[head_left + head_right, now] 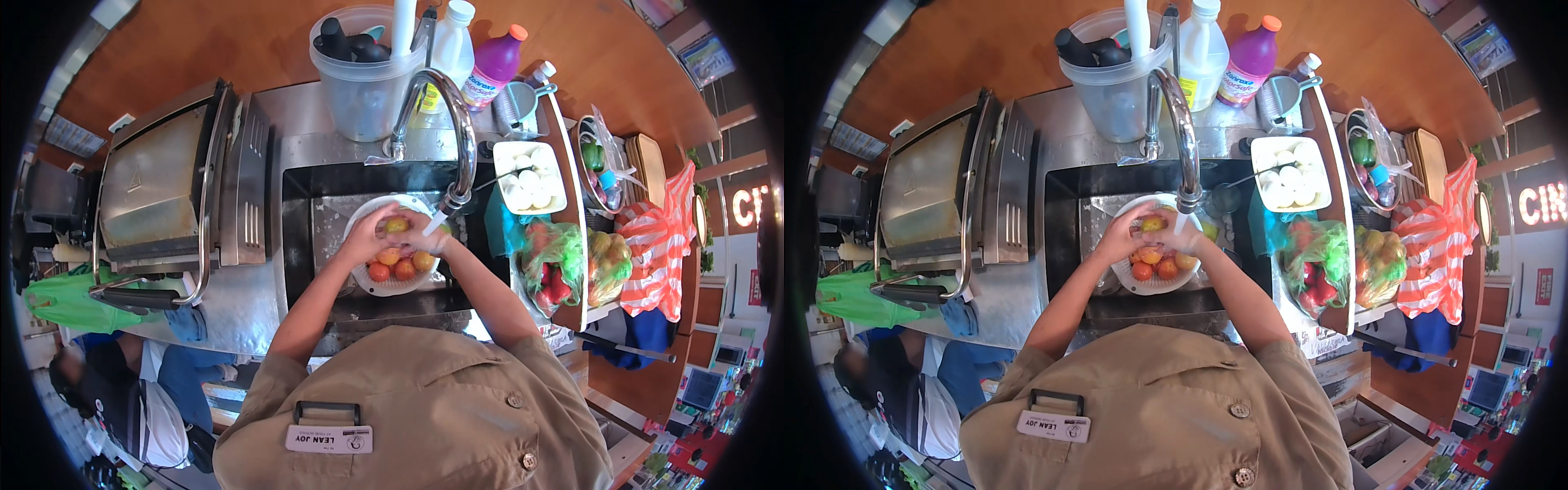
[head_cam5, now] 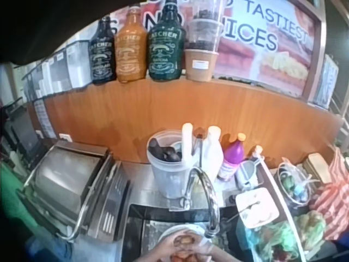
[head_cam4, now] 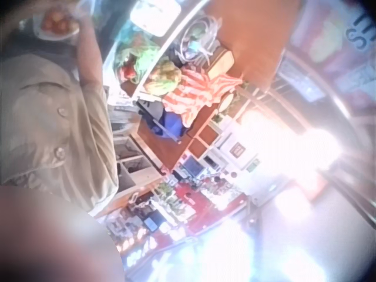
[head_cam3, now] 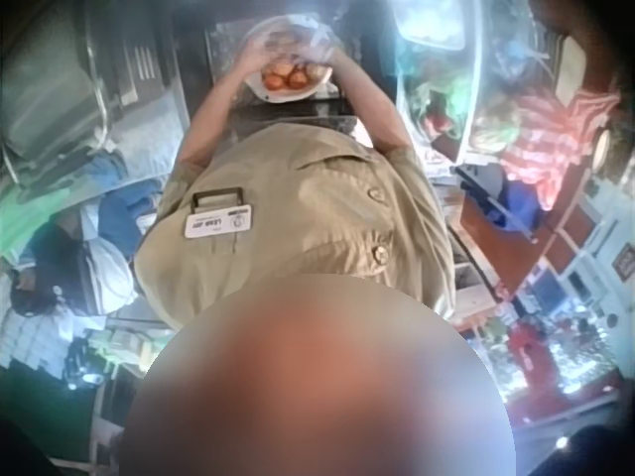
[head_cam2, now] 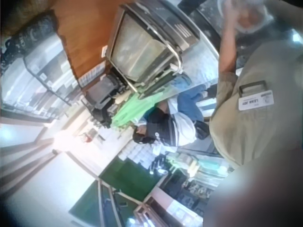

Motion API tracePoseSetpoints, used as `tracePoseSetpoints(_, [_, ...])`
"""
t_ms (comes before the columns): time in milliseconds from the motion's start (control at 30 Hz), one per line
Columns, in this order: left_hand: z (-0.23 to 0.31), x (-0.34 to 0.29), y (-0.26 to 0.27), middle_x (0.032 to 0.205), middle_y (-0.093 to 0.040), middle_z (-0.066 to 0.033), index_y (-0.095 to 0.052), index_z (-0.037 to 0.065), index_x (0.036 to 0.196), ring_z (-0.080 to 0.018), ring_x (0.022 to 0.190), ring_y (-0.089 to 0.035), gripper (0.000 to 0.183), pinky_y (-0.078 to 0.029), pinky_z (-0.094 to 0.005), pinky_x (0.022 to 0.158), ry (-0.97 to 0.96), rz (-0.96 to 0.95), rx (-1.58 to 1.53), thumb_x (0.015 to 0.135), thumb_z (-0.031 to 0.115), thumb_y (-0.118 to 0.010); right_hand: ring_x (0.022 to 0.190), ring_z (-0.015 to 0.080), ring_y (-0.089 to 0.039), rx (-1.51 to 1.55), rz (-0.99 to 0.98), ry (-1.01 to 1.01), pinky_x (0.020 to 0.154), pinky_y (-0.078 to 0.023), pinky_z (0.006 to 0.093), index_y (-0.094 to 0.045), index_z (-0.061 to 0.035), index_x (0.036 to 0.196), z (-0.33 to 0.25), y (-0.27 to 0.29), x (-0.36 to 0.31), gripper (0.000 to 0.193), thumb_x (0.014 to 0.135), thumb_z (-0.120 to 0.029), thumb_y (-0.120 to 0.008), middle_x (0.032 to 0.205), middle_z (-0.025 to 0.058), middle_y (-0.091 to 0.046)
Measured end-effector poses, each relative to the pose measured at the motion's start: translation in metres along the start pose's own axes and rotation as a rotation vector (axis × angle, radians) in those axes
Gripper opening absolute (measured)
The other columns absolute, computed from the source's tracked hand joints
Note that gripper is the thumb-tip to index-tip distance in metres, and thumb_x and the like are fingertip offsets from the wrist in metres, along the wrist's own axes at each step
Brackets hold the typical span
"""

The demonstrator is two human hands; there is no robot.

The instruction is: The person peels and washes several small round fruits at a sink, then places them into a metal tray. They retrieve a mandoline slicer and slice the fruits one by one, collecting the slices in the tray.

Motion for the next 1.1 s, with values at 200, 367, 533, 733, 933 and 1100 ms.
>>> tracePoseSetpoints(200, [-0.064,0.01,0.034,0.128,-0.05,-0.016,-0.047,0.015,0.129,-0.0297,0.117,-0.05,0.065,-0.046,-0.0378,0.094,0.428,-0.025,0.085,0.069,-0.003,-0.067,0.104,0.0373,-0.057,-0.701,0.258,-0.103,0.086,-0.049,0.042,-0.057,-0.0024,0.106,0.036,0.054,-0.032,0.039,0.075,-0.026,-0.066,0.109,0.0244,-0.057])
tracePoseSetpoints(367, [-0.101,0.004,-0.012,0.129,-0.047,-0.0189,-0.048,0.008,0.123,-0.0354,0.119,-0.046,0.052,-0.042,-0.0391,0.099,0.326,-0.341,0.593,0.073,-0.004,-0.059,0.104,0.0372,-0.058,-0.904,0.384,-0.407,0.087,-0.049,0.0435,-0.047,-0.0058,0.121,0.037,0.061,-0.061,0.052,0.075,-0.023,-0.066,0.11,0.0237,-0.058])
tracePoseSetpoints(533, [-0.116,0.011,-0.041,0.124,-0.048,-0.0197,-0.04,0.003,0.124,-0.0345,0.119,-0.046,0.06,-0.04,-0.0394,0.1,0.358,-0.438,0.735,0.07,0.003,-0.064,0.094,0.0341,-0.063,-0.532,0.258,-0.205,0.081,-0.051,0.0407,-0.065,-0.0025,0.094,0.014,0.03,-0.037,0.032,0.078,-0.03,-0.062,0.099,0.0214,-0.064])
tracePoseSetpoints(733, [-0.099,0.021,-0.03,0.115,-0.051,-0.0158,-0.041,0.005,0.125,-0.0335,0.113,-0.049,0.065,-0.042,-0.0394,0.097,0.221,-0.443,0.825,0.067,0.006,-0.069,0.096,0.0266,-0.063,-0.519,-0.037,-0.049,0.085,-0.047,0.0337,-0.059,-0.0032,0.114,0.007,0.011,0.005,0.042,0.079,-0.025,-0.063,0.098,0.0168,-0.066])
tracePoseSetpoints(933, [-0.061,-0.003,0.004,0.109,-0.054,-0.0097,-0.055,0.009,0.118,-0.0266,0.107,-0.054,0.06,-0.045,-0.0359,0.093,0.159,-0.026,0.253,0.062,0.008,-0.079,0.1,0.0228,-0.06,-0.286,0.105,0.018,0.088,-0.048,0.0305,-0.052,-0.0042,0.124,0.01,0.0,0.017,0.046,0.079,-0.002,-0.058,0.11,0.0138,-0.061])
tracePoseSetpoints(1100, [-0.036,-0.014,0.006,0.108,-0.059,-0.0042,-0.055,0.005,0.116,-0.0152,0.101,-0.058,0.053,-0.049,-0.0304,0.088,0.31,-0.061,-0.399,0.068,0.005,-0.078,0.103,0.0212,-0.058,0.559,-0.091,-0.121,0.085,-0.052,0.0303,-0.04,-0.0071,0.136,0.007,-0.011,-0.001,0.061,0.079,0.003,-0.059,0.121,0.011,-0.054])
Point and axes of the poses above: each hand's wrist, its own x-axis towards the middle knuckle, its own y-axis out of the back of the hand, z = x × y, the point moved 4 cm from there along x, towards the middle knuckle
